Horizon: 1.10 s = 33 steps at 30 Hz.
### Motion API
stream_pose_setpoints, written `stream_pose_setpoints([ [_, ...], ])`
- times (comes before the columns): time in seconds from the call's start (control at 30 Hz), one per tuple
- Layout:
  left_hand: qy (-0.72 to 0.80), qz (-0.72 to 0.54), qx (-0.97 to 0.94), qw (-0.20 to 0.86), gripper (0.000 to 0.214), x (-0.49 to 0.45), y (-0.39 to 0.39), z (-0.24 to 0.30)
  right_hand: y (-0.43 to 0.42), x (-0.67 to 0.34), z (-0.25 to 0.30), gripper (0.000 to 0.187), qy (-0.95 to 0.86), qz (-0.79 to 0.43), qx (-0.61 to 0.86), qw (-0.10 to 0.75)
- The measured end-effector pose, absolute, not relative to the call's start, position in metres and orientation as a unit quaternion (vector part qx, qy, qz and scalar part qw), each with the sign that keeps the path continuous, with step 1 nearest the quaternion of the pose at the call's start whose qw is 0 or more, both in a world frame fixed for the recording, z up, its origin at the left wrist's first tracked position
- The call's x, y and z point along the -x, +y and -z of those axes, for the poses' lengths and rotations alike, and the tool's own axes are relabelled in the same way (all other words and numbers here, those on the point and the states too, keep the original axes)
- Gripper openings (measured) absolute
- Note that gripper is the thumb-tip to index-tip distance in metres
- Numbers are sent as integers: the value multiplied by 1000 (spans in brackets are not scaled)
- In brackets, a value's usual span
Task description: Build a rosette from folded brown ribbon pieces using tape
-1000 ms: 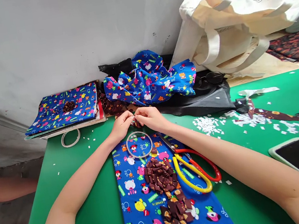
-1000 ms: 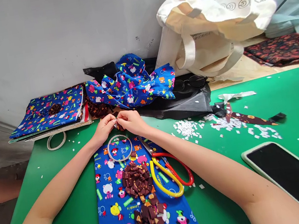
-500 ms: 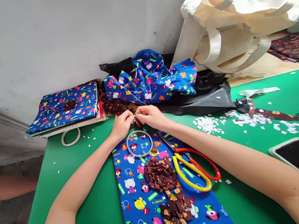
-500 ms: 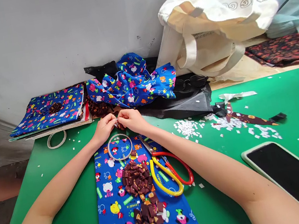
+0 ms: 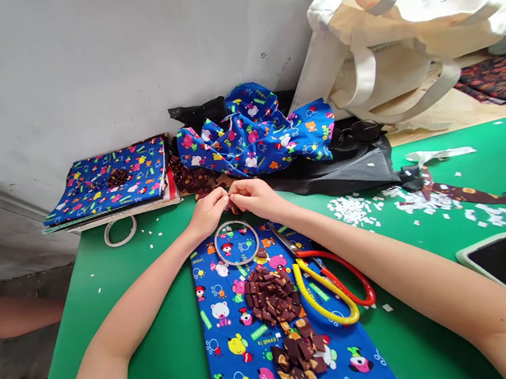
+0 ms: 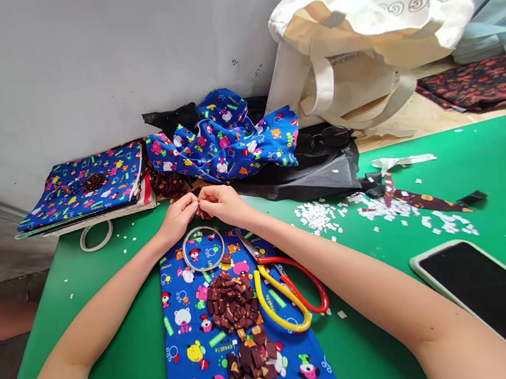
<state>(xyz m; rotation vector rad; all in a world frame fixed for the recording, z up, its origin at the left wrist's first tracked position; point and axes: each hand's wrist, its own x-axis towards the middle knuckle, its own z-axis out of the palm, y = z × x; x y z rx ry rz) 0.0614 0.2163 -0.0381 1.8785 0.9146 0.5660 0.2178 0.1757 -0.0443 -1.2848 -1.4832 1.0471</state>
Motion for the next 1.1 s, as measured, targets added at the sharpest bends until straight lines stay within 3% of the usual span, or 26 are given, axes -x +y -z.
stream_pose_setpoints([
  [0.63,354,-265,-737,512,22,-62,220,43,175,-217,41,16,-563,-462,508,459],
  [1.1,362,-329,-654,577,26,-64,221,40,177,-216,44,25,-493,-439,521,541],
])
